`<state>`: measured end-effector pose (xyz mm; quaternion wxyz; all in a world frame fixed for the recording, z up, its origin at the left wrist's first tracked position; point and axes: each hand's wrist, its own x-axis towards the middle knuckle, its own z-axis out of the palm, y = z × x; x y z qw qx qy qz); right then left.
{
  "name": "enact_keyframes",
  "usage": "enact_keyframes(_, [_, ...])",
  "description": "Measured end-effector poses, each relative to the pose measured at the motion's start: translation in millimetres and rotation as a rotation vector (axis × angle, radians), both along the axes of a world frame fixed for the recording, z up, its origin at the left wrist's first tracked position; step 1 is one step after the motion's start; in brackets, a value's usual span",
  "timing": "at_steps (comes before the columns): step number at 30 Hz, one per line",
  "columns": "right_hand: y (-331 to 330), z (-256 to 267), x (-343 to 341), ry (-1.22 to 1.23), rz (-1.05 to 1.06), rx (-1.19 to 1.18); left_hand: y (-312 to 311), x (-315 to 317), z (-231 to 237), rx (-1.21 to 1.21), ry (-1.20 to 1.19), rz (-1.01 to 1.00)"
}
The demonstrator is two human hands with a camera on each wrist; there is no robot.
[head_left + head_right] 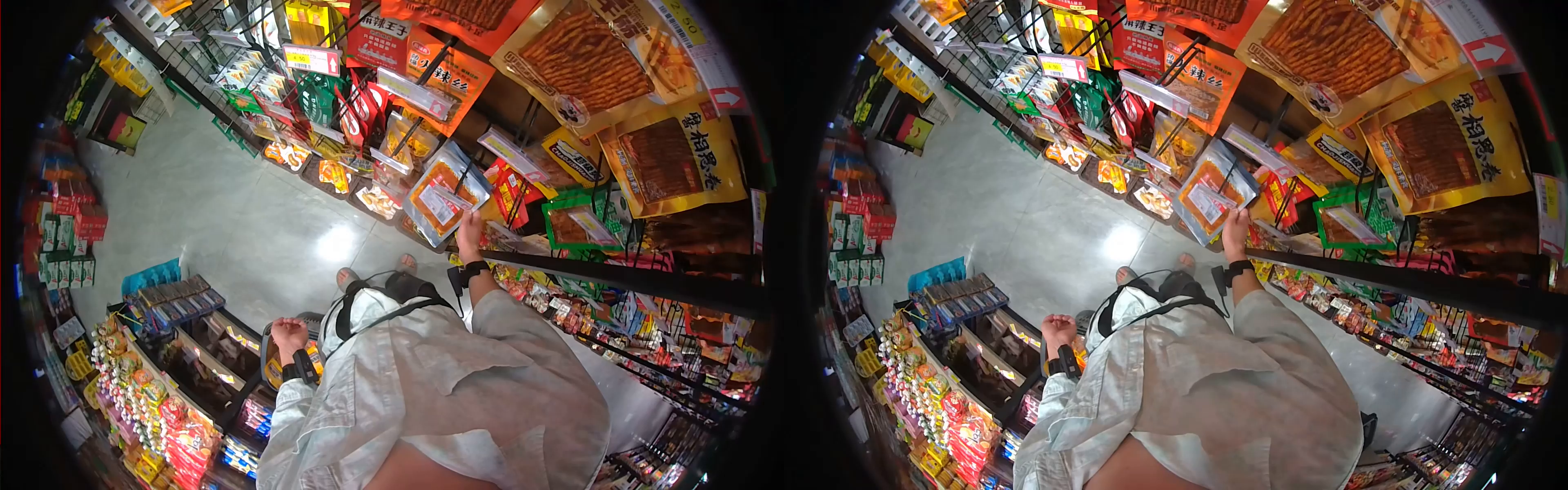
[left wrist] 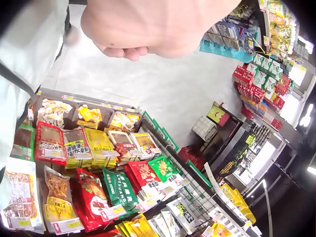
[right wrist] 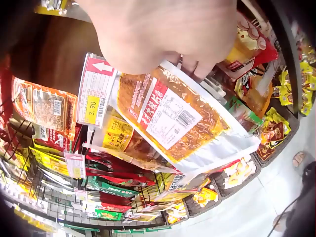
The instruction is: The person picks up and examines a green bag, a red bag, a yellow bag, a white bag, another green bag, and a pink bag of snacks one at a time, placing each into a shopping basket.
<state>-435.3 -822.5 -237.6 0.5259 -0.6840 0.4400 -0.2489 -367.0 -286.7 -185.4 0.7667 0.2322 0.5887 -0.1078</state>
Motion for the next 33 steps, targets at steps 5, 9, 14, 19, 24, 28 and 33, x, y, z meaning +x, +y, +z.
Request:
enact_keyframes(5, [-7, -17, -20, 0.010, 0.143, 0.053, -19, -15, 3, 0.023, 0.011, 0.009])
enact_keyframes(9, [1, -11, -27, -0.286, 0.127, 0.175, -34, -28, 13, 0.014, -0.014, 0.018])
enact_keyframes(14, [-1, -2, -33, -0.304, 0.222, 0.331, -43, -45, 13, -0.006, 0.032, 0.051])
enact_keyframes(19, [7, 36, -30, -0.316, 0.292, 0.432, -64, -69, 29, 0.070, 0.017, 0.035])
enact_keyframes(24, [1, -7, -47, -0.052, 0.307, 0.499, -71, -80, 36, 0.037, 0.042, 0.092])
enact_keyframes(28, [16, 14, -39, 0.179, 0.271, 0.629, -67, -61, 34, 0.049, -0.007, -0.043])
enact_keyframes(33, [56, 39, -5, 0.156, 0.219, 0.699, -67, 6, 53, 0.088, -0.192, -0.250])
